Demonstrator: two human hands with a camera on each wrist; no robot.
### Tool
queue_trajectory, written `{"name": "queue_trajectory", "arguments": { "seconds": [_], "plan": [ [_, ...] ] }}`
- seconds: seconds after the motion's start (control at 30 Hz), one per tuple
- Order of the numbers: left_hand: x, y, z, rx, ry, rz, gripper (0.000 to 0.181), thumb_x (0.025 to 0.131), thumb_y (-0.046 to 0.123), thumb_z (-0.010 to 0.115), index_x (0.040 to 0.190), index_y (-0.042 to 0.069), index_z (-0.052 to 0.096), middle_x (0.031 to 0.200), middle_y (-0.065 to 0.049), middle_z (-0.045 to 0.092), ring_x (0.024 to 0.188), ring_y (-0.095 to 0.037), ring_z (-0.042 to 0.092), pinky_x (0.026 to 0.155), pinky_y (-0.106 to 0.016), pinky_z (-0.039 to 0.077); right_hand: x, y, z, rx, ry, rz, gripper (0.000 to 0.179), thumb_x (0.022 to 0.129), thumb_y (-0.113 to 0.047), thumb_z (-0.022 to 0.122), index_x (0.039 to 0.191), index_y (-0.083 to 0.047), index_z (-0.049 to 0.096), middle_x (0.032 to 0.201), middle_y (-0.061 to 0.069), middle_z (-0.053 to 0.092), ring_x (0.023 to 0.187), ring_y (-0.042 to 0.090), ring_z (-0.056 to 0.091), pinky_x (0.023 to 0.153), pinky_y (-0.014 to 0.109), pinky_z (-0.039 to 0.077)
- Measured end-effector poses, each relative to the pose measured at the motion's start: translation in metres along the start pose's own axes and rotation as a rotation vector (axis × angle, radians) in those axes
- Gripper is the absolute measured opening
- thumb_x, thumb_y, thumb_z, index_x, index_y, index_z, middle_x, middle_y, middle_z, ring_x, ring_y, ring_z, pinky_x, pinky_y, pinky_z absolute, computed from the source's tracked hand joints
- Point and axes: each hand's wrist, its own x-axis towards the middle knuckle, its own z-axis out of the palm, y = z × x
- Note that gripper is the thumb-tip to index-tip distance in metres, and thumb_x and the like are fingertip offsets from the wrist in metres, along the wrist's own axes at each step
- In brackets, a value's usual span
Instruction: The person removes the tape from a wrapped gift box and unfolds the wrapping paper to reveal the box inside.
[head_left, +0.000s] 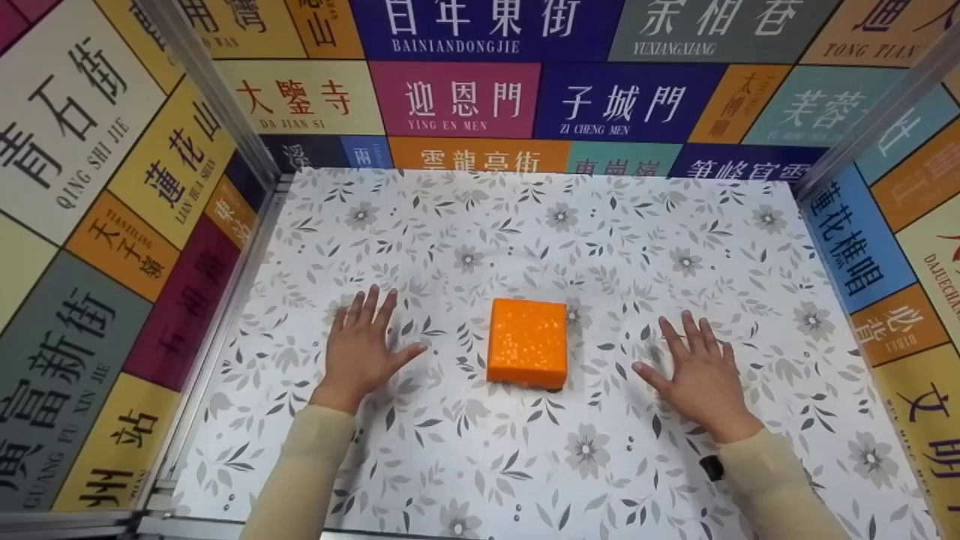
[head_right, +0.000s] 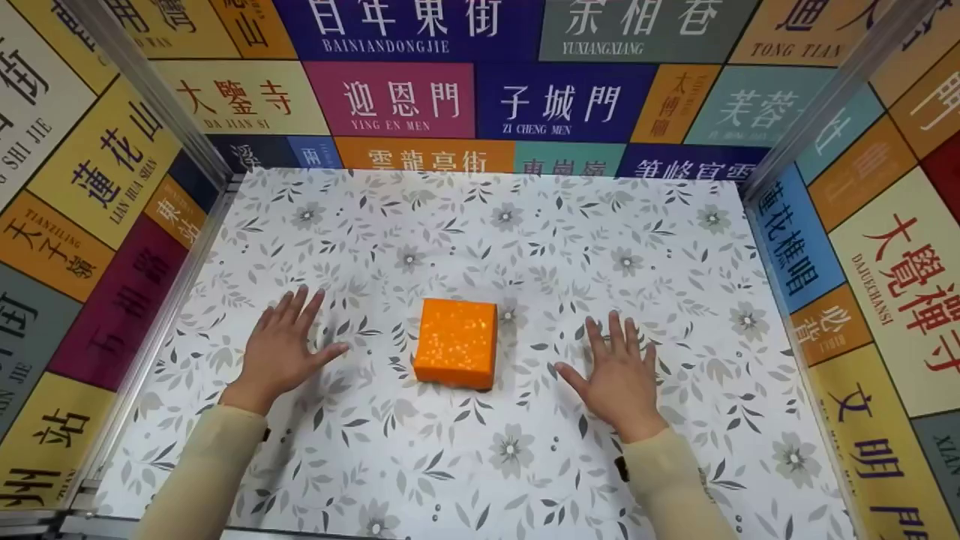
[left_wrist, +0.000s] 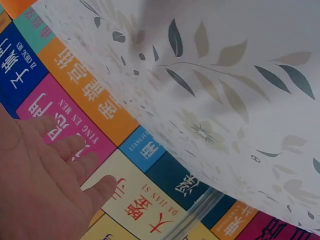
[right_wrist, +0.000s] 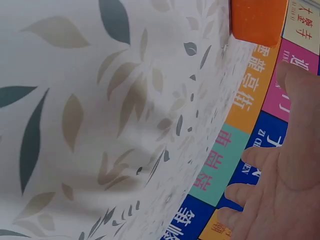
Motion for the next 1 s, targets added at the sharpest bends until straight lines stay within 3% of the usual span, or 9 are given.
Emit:
{"name": "queue_trajectory", "arguments": {
  "seconds": [0.17, 0.33, 0.53, 0.67, 0.73, 0.87, 1.0],
  "plan": [
    [0.009, 0.017, 0.001, -0.016, -0.015, 0.026, 0.106, 0.081, 0.087, 0.037, 0.160, 0.018, 0.025, 0.162, -0.016, 0.023, 0.147, -0.037, 0.022, 0.116, -0.057, 0.019, 0.007, -0.011, 0.000, -0.010, 0.010, -0.017, 0.094, 0.089, -0.072, 0.052, 0.156, -0.009, 0.032, 0.159, 0.027, 0.022, 0.145, 0.048, 0.013, 0.105, 0.076, 0.013],
    [0.017, 0.042, 0.004, -0.056, -0.038, 0.070, 0.103, 0.083, 0.085, 0.037, 0.160, 0.018, 0.022, 0.162, -0.014, 0.022, 0.148, -0.036, 0.021, 0.117, -0.055, 0.018, 0.022, -0.036, -0.001, -0.018, -0.015, -0.043, 0.094, 0.090, -0.075, 0.046, 0.157, -0.010, 0.031, 0.160, 0.026, 0.020, 0.145, 0.049, 0.014, 0.105, 0.076, 0.016],
    [0.028, 0.083, 0.013, -0.233, -0.069, 0.099, 0.097, 0.088, 0.078, 0.044, 0.161, 0.019, 0.019, 0.163, -0.015, 0.020, 0.144, -0.038, 0.029, 0.113, -0.053, 0.028, 0.042, -0.076, 0.005, 0.057, -0.091, -0.074, 0.093, 0.091, -0.071, 0.048, 0.159, -0.012, 0.023, 0.161, 0.023, 0.018, 0.145, 0.048, 0.018, 0.106, 0.069, 0.026],
    [0.034, 0.110, 0.023, -0.456, -0.157, 0.042, 0.094, 0.091, 0.073, 0.046, 0.162, 0.020, 0.013, 0.162, -0.015, 0.022, 0.134, -0.037, 0.045, 0.107, -0.050, 0.039, 0.052, -0.099, 0.015, 0.140, -0.175, -0.056, 0.096, 0.093, -0.071, 0.045, 0.159, -0.007, 0.018, 0.159, 0.023, 0.024, 0.140, 0.046, 0.031, 0.102, 0.065, 0.037],
    [0.036, 0.119, 0.028, -0.550, -0.197, 0.000, 0.093, 0.093, 0.068, 0.050, 0.161, 0.016, 0.014, 0.159, -0.017, 0.030, 0.130, -0.034, 0.050, 0.106, -0.047, 0.042, 0.054, -0.108, 0.023, 0.183, -0.215, -0.045, 0.100, 0.092, -0.072, 0.044, 0.158, -0.002, 0.017, 0.156, 0.026, 0.030, 0.134, 0.046, 0.040, 0.100, 0.062, 0.041],
    [0.039, 0.132, 0.034, -0.680, -0.245, -0.049, 0.085, 0.096, 0.049, 0.058, 0.158, 0.005, 0.021, 0.149, -0.018, 0.045, 0.131, -0.029, 0.049, 0.110, -0.042, 0.036, 0.053, -0.121, 0.036, 0.278, -0.263, -0.025, 0.101, 0.093, -0.068, 0.049, 0.157, 0.001, 0.015, 0.152, 0.027, 0.037, 0.127, 0.043, 0.049, 0.102, 0.056, 0.042],
    [0.041, 0.139, 0.035, -0.782, -0.279, -0.104, 0.079, 0.095, 0.037, 0.064, 0.156, 0.002, 0.027, 0.146, -0.015, 0.049, 0.131, -0.026, 0.048, 0.112, -0.041, 0.033, 0.051, -0.127, 0.044, 0.362, -0.256, 0.000, 0.096, 0.093, -0.061, 0.057, 0.159, -0.004, 0.017, 0.152, 0.022, 0.039, 0.126, 0.037, 0.051, 0.103, 0.052, 0.042]
  ]
}}
